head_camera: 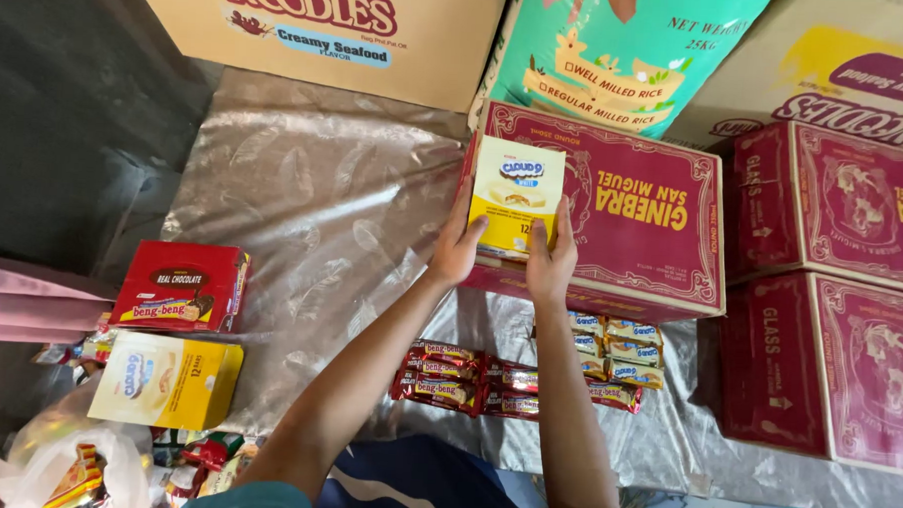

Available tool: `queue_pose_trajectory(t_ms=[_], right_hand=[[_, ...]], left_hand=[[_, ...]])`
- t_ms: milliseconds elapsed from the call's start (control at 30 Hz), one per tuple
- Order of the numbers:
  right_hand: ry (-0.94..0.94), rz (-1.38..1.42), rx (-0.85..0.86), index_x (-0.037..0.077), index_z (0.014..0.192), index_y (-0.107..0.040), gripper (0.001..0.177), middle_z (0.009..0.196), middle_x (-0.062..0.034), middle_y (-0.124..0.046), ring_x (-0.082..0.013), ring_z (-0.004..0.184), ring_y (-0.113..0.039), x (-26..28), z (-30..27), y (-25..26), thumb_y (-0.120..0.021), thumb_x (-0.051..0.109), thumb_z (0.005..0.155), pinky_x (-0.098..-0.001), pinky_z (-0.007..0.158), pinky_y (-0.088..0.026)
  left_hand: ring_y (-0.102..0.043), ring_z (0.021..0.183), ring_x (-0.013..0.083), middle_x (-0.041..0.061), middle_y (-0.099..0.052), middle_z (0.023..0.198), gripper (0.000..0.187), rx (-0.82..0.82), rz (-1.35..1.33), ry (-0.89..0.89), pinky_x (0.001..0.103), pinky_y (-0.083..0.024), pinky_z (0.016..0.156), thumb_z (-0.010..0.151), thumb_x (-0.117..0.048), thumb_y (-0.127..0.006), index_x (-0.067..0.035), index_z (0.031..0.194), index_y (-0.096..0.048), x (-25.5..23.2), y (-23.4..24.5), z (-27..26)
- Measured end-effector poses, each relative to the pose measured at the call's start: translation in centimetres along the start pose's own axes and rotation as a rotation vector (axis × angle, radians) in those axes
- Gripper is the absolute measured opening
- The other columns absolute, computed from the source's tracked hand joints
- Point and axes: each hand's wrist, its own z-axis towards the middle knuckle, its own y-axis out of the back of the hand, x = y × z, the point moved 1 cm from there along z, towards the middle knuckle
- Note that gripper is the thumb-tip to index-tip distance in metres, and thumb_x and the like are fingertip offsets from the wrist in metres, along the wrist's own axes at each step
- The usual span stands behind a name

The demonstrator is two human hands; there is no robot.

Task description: The person opens a yellow box and places individually wrapped chocolate bars inside it one by one. After filling the box, they close the lid and place it on top of a larger red box. They then repeat the process with a second yellow box.

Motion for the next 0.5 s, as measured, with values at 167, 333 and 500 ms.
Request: queue_pose_trajectory(t_ms=[167, 333, 500], right_hand=[[0.008, -0.005, -0.009, -0.011, 0.154, -0.037, 0.057, 0.156, -0.0244, -0.05, -0.0239, 0.141, -0.052, 0.21, 0.09, -0.09, -0.057, 0.011, 0.105, -0.0316, 0.113, -0.043], [-0.009, -0.038, -0.029, -0.009, 0.152, -0.039, 0.056, 0.157, -0.025, -0.048, -0.0272, 0.144, -0.051, 0.39, -0.09, 0.09, -0.057, 0.01, 0.103, -0.0324, 0.114, -0.042], [-0.008, -0.046, -0.026, -0.008, 0.153, -0.04, 0.056, 0.159, -0.0268, -0.044, -0.0308, 0.15, -0.042, 0.01, -0.1, 0.0, -0.057, 0.008, 0.102, -0.0349, 0.118, -0.037]], left_hand=[[-0.017, 0.161, 0.0294, 0.021, -0.021, 0.172, 0.068, -0.009, 0.001, 0.028, 0.036, -0.014, 0.129, 0.106, -0.021, -0.051, 0.003, 0.162, -0.02, -0.19, 0.08, 0.12], [-0.021, 0.16, 0.029, 0.021, -0.025, 0.171, 0.068, -0.012, -0.029, 0.056, 0.036, -0.016, 0.128, 0.106, -0.021, -0.052, 0.004, 0.162, -0.022, -0.04, 0.0, 0.04], [-0.019, 0.16, 0.0294, 0.021, -0.023, 0.171, 0.068, -0.012, -0.044, 0.032, 0.037, -0.014, 0.128, 0.105, -0.02, -0.051, 0.004, 0.162, -0.022, -0.25, 0.08, 0.02]])
